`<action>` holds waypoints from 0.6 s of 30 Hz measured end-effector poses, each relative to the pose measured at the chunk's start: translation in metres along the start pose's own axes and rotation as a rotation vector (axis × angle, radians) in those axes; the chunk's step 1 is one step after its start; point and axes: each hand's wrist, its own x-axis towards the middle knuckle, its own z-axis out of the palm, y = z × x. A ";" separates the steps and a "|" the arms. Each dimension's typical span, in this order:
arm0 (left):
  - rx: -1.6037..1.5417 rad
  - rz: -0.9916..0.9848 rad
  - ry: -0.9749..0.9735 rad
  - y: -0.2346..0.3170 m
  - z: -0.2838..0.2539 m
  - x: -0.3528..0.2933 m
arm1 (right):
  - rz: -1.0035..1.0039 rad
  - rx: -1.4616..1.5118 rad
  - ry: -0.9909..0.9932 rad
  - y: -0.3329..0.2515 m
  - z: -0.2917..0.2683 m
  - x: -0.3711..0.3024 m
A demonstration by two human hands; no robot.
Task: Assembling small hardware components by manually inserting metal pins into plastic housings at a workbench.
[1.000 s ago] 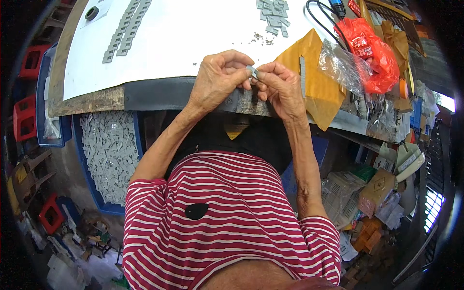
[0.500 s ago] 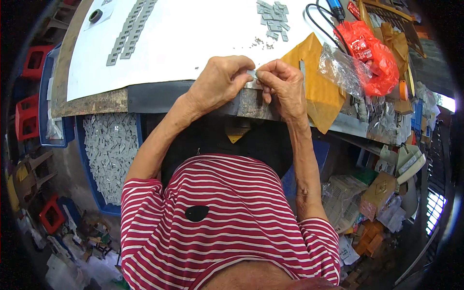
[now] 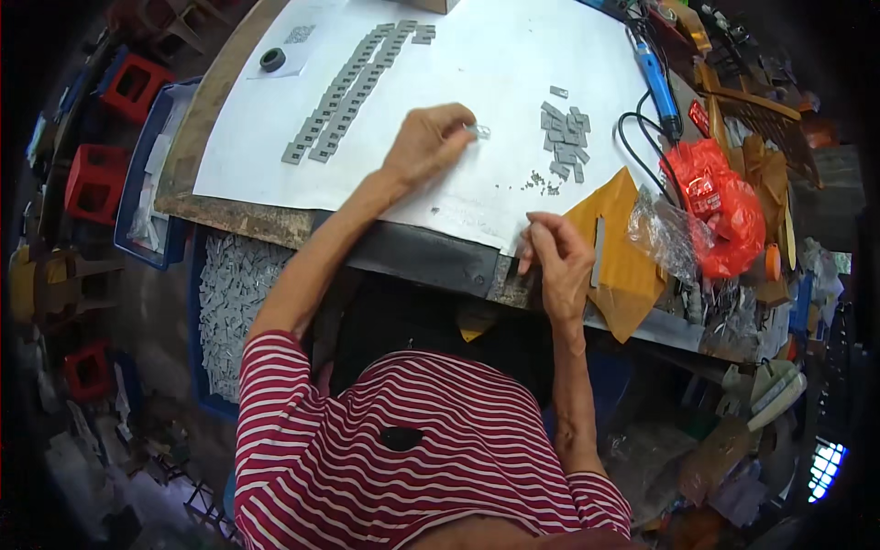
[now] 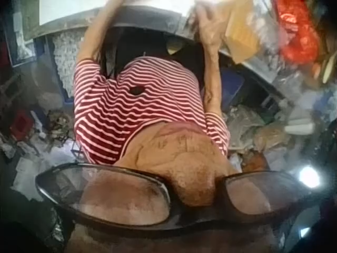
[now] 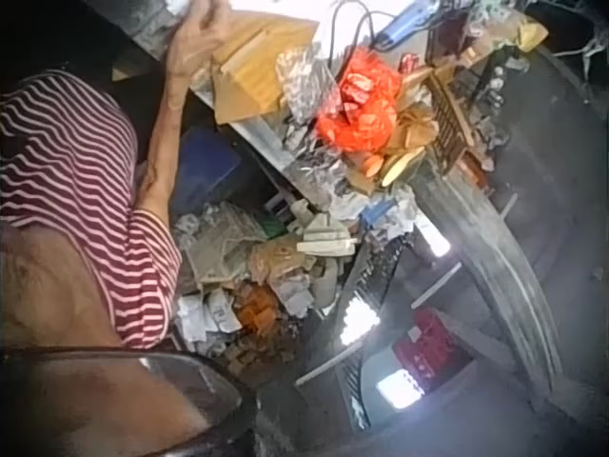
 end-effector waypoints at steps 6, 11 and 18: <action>0.277 0.064 0.259 -0.055 -0.030 0.050 | 0.045 -0.077 -0.040 -0.003 0.000 -0.019; 0.483 0.102 0.298 -0.073 -0.041 0.069 | 0.089 -0.090 -0.050 -0.004 -0.006 -0.031; 0.611 0.205 0.329 -0.073 -0.039 0.074 | 0.081 -0.122 -0.109 -0.003 -0.008 -0.043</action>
